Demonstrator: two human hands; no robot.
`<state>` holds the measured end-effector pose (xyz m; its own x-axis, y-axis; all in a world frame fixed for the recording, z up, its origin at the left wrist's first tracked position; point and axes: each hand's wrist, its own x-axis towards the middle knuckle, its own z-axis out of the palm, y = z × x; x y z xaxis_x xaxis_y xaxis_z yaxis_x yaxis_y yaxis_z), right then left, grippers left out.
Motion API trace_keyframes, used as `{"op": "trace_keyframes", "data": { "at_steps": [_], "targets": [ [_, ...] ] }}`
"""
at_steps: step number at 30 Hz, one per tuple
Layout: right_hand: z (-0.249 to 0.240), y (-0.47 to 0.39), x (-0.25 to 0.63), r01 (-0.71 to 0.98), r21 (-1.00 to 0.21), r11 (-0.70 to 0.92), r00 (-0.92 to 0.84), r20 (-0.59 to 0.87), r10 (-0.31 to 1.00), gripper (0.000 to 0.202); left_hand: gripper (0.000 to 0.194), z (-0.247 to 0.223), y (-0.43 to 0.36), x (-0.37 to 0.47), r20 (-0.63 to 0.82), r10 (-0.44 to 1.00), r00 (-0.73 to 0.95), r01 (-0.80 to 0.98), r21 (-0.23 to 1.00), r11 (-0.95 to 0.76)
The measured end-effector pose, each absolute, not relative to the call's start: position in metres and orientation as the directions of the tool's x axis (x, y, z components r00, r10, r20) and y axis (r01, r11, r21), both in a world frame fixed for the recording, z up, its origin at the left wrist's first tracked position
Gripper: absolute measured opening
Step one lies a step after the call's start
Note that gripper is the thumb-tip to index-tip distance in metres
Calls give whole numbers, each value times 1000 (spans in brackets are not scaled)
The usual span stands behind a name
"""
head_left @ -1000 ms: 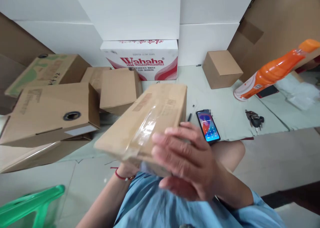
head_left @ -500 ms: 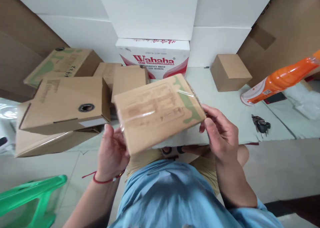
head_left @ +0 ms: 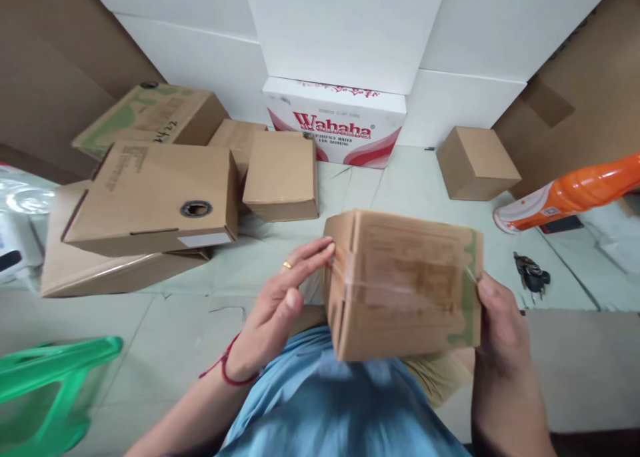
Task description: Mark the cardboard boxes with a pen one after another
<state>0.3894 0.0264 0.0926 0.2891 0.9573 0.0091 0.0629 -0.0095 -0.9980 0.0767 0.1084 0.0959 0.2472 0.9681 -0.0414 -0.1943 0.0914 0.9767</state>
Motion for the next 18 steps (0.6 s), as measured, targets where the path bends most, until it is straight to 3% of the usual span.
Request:
{"op": "trace_keyframes", "data": {
  "at_steps": [3, 8, 13, 18],
  "targets": [
    [65, 9, 407, 65, -996, 68, 279, 83, 957, 48, 75, 106, 104, 73, 51, 900, 432, -114, 994, -2],
    [22, 3, 399, 246, -966, 77, 191, 127, 973, 50, 90, 99, 110, 78, 58, 893, 447, 0, 998, -65],
    [11, 11, 382, 464, -870, 167, 145, 260, 955, 55, 52, 72, 110, 67, -49, 904, 425, 138, 990, -11],
    [16, 6, 389, 429, -868, 251, -38, 260, 965, 55, 57, 52, 94, 41, -106, 952, 288, 11, 994, 107]
  ]
}}
